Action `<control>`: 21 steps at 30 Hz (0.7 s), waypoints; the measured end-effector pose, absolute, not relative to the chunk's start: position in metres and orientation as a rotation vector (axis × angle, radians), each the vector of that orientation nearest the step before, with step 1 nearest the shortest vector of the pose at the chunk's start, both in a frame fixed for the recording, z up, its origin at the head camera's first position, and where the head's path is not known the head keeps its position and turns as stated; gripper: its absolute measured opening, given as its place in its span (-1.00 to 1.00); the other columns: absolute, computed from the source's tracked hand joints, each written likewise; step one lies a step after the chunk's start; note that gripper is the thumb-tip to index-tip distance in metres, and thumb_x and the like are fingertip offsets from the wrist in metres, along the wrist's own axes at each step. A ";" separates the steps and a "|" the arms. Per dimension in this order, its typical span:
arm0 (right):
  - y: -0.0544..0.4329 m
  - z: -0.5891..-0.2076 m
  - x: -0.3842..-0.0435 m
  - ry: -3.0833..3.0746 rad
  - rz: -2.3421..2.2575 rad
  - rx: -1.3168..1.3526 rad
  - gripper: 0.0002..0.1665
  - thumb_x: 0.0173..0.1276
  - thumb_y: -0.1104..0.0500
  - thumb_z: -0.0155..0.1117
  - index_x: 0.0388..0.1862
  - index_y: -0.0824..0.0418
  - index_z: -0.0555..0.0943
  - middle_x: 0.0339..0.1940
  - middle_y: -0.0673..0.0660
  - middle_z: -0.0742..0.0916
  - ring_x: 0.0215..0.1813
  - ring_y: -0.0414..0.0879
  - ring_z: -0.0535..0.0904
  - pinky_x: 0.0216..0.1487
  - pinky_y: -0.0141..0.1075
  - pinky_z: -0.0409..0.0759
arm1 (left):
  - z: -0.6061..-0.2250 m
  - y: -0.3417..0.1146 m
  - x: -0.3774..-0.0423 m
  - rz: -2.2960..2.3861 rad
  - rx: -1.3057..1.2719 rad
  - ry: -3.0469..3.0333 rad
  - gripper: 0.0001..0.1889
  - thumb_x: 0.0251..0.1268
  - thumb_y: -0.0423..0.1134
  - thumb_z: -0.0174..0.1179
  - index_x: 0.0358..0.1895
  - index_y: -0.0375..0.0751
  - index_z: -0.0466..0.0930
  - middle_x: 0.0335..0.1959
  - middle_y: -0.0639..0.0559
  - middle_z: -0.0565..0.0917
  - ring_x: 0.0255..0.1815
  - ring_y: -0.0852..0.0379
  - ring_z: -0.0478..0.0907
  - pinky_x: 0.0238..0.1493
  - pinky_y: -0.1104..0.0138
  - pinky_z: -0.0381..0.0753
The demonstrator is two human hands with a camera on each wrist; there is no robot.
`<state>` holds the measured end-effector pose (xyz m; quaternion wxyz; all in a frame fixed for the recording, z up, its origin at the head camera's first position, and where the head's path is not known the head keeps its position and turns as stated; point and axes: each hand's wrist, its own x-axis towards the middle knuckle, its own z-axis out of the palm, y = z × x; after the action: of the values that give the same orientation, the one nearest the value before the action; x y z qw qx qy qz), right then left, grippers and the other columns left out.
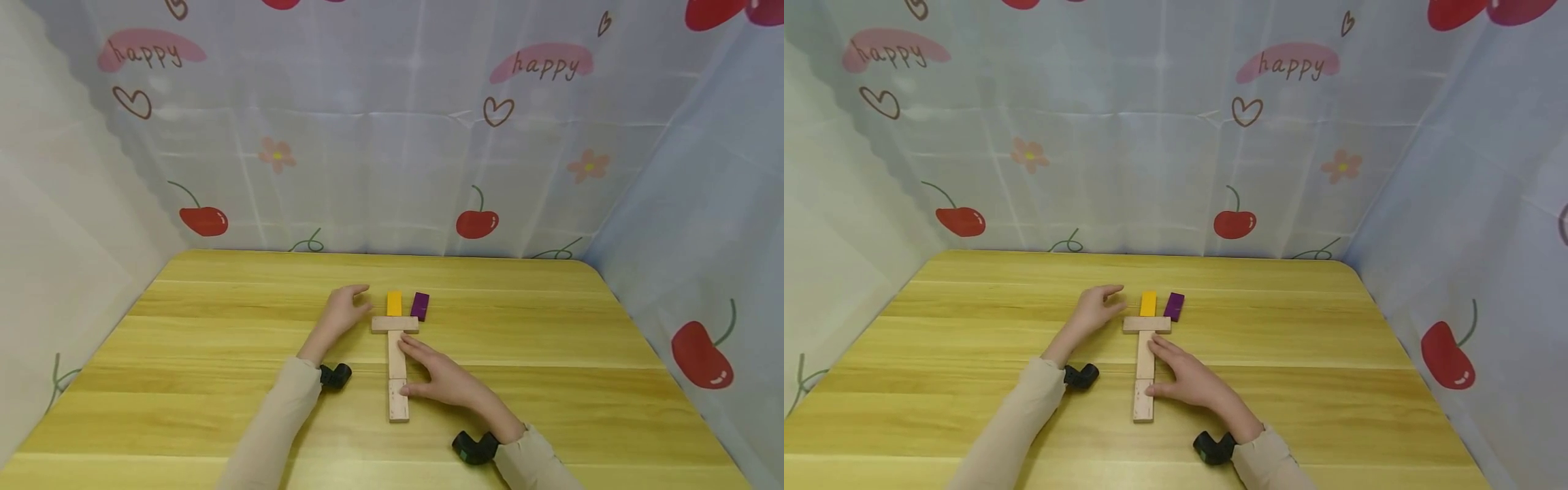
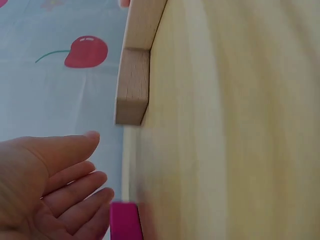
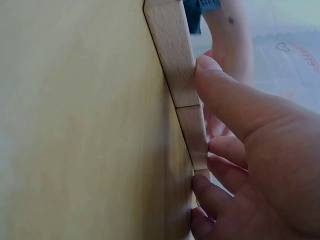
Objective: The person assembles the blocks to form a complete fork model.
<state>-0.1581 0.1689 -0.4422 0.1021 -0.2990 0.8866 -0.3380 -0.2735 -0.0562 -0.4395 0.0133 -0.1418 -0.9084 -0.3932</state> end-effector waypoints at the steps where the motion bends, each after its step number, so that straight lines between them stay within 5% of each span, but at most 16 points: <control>1: 0.169 -0.442 -0.158 2.619 -0.997 -0.881 -0.08 0.26 -0.09 0.29 0.47 0.22 0.14 0.49 0.14 0.13 0.44 0.07 0.02 0.32 -0.02 0.10 | -0.440 -0.061 -0.272 -1.215 -0.432 -2.841 -0.54 0.23 -0.28 0.26 0.18 -0.35 0.48 0.13 -0.22 0.52 0.16 -0.13 0.41 0.14 0.10 0.38; 8: 0.169 -0.443 -0.159 2.625 -0.986 -0.879 -0.07 0.26 -0.10 0.28 0.47 0.22 0.14 0.49 0.12 0.12 0.44 0.06 0.02 0.32 -0.02 0.10 | -0.442 -0.086 -0.262 -1.163 -0.435 -2.838 -0.52 0.15 -0.31 0.32 0.15 -0.40 0.50 0.06 -0.23 0.56 -0.06 -0.07 0.51 -0.08 0.15 0.51; 21: 0.168 -0.443 -0.158 2.611 -1.005 -0.854 -0.07 0.26 -0.10 0.28 0.47 0.22 0.13 0.49 0.12 0.11 0.44 0.06 0.02 0.33 -0.01 0.09 | -0.459 -0.100 -0.258 -1.169 -0.514 -2.757 -0.64 0.17 -0.36 0.30 0.06 -0.30 0.61 0.00 -0.18 0.61 0.01 -0.09 0.51 -0.07 0.14 0.53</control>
<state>-0.1579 0.1680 -0.4435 0.1083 -0.2903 0.8874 -0.3415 -0.2576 -0.0996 -0.4588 0.0518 -0.1689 -0.9062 -0.3843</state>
